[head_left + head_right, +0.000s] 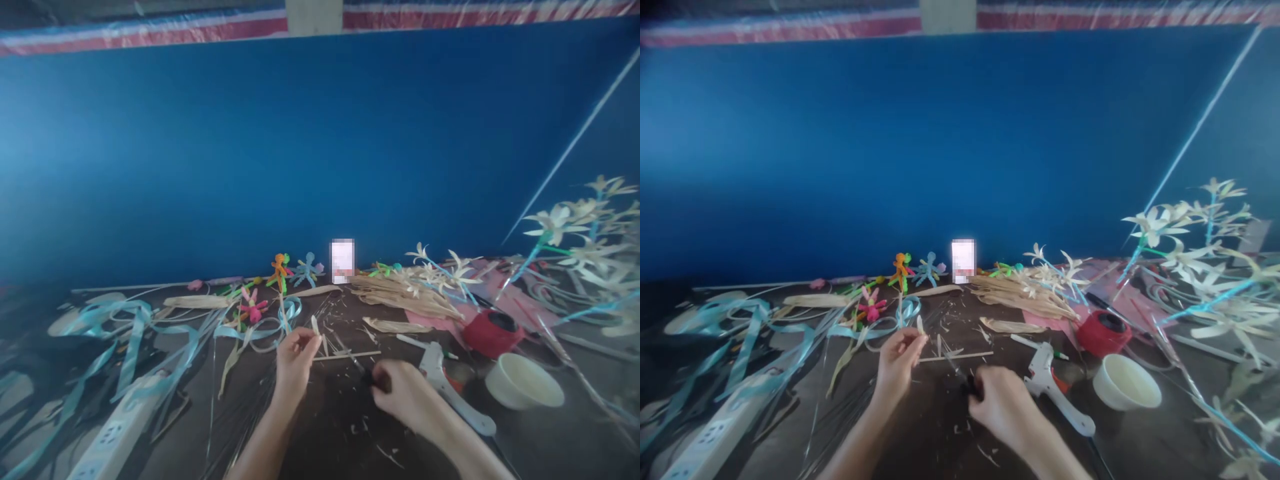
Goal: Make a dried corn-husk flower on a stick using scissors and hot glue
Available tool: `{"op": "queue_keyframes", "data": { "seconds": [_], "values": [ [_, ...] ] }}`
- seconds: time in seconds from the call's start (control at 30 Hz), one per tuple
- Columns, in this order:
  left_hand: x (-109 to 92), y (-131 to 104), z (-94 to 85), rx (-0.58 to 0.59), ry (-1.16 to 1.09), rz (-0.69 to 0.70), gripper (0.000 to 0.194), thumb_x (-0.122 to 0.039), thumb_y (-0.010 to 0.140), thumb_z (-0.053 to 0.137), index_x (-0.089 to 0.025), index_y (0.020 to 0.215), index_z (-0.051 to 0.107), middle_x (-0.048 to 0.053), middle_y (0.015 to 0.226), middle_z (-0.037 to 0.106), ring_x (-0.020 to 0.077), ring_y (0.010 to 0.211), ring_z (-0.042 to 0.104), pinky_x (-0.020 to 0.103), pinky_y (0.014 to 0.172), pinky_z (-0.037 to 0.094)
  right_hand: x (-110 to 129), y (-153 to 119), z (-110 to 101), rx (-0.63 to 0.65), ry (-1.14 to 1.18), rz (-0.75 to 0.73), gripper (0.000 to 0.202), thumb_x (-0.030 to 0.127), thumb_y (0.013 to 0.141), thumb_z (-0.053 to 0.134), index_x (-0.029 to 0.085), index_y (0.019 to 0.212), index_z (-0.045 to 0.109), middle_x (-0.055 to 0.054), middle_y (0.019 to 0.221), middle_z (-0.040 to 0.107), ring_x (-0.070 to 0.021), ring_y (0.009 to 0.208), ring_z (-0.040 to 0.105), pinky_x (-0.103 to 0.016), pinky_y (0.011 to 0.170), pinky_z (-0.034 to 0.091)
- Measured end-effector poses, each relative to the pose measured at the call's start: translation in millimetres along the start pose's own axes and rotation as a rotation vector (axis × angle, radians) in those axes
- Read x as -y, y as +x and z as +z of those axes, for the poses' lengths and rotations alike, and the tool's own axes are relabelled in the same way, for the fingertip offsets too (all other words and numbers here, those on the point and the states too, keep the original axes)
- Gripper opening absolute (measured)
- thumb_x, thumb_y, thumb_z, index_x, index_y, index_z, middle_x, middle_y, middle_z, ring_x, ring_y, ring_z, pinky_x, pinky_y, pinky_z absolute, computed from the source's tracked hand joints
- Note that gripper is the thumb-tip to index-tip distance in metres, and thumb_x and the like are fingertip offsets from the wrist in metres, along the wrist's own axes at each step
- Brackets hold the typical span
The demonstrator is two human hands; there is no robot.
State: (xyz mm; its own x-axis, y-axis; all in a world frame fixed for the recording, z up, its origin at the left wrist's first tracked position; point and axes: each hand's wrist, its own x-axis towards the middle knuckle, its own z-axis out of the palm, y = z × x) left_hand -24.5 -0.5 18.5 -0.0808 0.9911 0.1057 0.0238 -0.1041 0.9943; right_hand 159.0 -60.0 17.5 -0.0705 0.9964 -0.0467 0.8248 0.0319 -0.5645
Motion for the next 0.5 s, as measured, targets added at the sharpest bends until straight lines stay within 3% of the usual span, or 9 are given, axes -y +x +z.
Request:
{"op": "queue_keyframes", "data": {
  "seconds": [0.1,0.2,0.33,0.5],
  "values": [
    [5,0,3.0,0.067,-0.045,-0.040,0.015,-0.031,0.066,0.062,-0.016,0.068,0.059,-0.003,0.056,0.056,0.0074,0.045,0.043,0.019,0.042,0.031,-14,8,-4,0.078,0.614,0.136,0.011,0.028,0.069,0.051,0.017,0.069,0.053,0.000,0.057,0.059,-0.0096,0.035,0.046,-0.020,0.035,0.029],
    [9,-2,9.6,0.143,-0.089,-0.082,0.015,-0.029,0.065,0.063,-0.015,0.066,0.059,0.004,0.080,0.065,0.0125,0.062,0.055,0.020,0.049,0.037,-7,14,4,0.059,1.004,0.113,0.015,0.030,0.071,0.054,0.017,0.073,0.049,0.002,0.057,0.055,-0.0065,0.039,0.041,-0.017,0.036,0.026],
    [9,-6,16.3,0.171,-0.150,-0.089,0.015,-0.028,0.063,0.064,-0.015,0.062,0.056,0.007,0.087,0.066,0.0214,0.088,0.058,0.027,0.069,0.043,9,13,17,0.067,1.160,-0.020,0.024,0.033,0.067,0.063,0.015,0.071,0.048,0.003,0.056,0.050,-0.0086,0.052,0.045,-0.018,0.048,0.033],
    [7,-10,16.9,0.242,-0.098,-0.060,0.018,-0.027,0.068,0.061,-0.016,0.056,0.053,0.005,0.073,0.066,0.0221,0.088,0.059,0.030,0.077,0.042,5,6,21,0.129,1.166,-0.054,0.027,0.036,0.066,0.065,0.015,0.071,0.050,0.003,0.059,0.047,-0.0089,0.054,0.044,-0.019,0.050,0.034]
  ]
}}
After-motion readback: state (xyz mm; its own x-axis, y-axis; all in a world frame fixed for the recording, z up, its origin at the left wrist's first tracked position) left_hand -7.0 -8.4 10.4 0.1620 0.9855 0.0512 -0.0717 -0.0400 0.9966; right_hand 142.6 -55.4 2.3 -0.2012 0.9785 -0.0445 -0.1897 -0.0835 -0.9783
